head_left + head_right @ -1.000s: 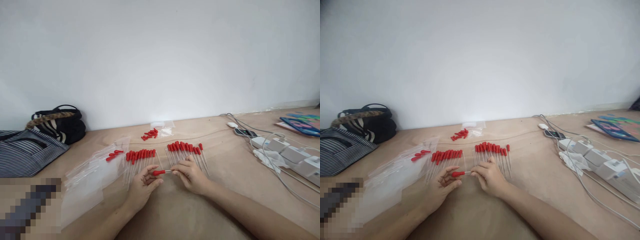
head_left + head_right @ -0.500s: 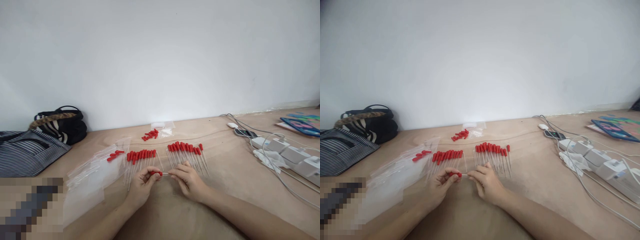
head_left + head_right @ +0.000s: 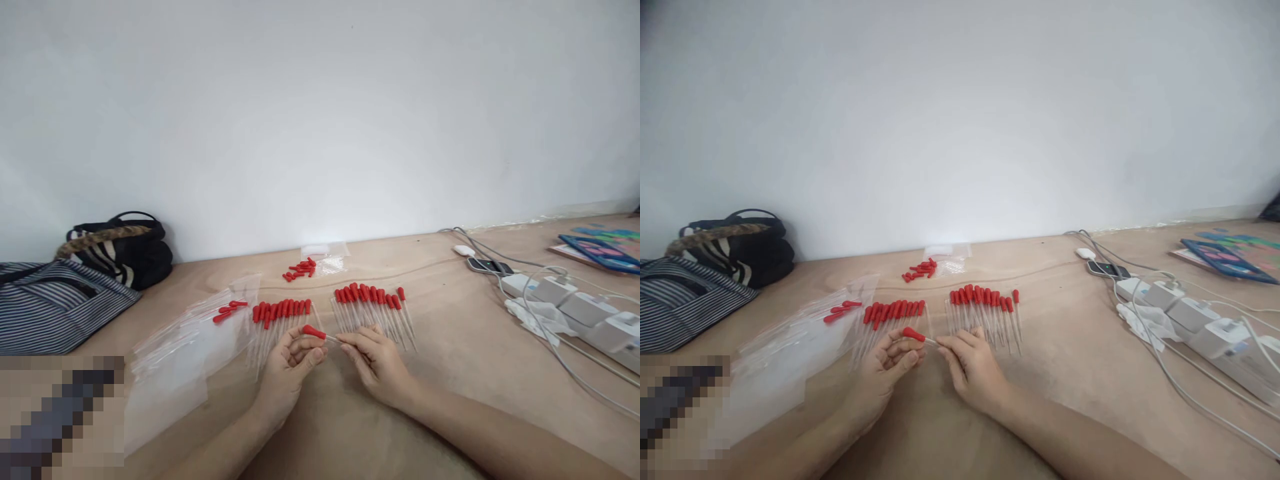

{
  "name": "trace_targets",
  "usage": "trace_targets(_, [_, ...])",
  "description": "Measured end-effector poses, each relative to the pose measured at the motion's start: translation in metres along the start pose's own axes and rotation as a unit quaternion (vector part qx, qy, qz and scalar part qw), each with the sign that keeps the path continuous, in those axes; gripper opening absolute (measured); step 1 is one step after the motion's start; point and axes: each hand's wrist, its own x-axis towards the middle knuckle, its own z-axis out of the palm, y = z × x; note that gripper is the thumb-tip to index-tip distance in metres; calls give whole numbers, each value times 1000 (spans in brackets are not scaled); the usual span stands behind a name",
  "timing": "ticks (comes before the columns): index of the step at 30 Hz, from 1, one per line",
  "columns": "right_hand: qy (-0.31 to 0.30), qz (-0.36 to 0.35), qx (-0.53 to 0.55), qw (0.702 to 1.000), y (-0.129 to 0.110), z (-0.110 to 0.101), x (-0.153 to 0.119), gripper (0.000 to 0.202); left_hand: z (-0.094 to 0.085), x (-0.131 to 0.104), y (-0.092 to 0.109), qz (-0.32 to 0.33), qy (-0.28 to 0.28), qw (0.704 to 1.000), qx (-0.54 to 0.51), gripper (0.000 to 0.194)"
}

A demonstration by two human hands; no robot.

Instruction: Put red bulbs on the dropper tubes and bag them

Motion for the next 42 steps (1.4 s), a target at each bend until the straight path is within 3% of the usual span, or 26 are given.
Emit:
trace_targets(5, [-17,11,-11,1000,-5,7,-5,17,4,7,13,-19,15,1000,1,34])
trace_targets(8, [-8,51,-21,998,-3,6,-4,17,-3,29,27,-17,3,989,146,23])
trace_targets(10, [2,75,-48,996,1,5,-1,15,-7,47,33,-20,-2,963,267,14])
trace_targets(13, [-8,108,-120,987,8,4,7,14,-9,71,33,-28,-8,935,353,6])
trace_targets(21, [-89,177,-245,949,11,22,45,18,-18,97,36,-26,2,851,524,12])
trace_targets(26, [-193,234,-278,912,2,37,72,27,-22,100,38,6,15,808,589,12])
trace_targets(30, [-260,284,-272,882,1,45,87,22,-25,97,43,34,36,781,623,9])
trace_targets(33, [-275,295,-267,875,2,50,93,20,-44,93,53,46,62,764,641,16])
trace_targets(37, [-284,293,-257,876,1,49,98,22,-95,88,68,65,102,740,661,18])
trace_targets(42, [-251,266,-255,895,2,13,92,30,-159,79,73,105,84,732,667,19])
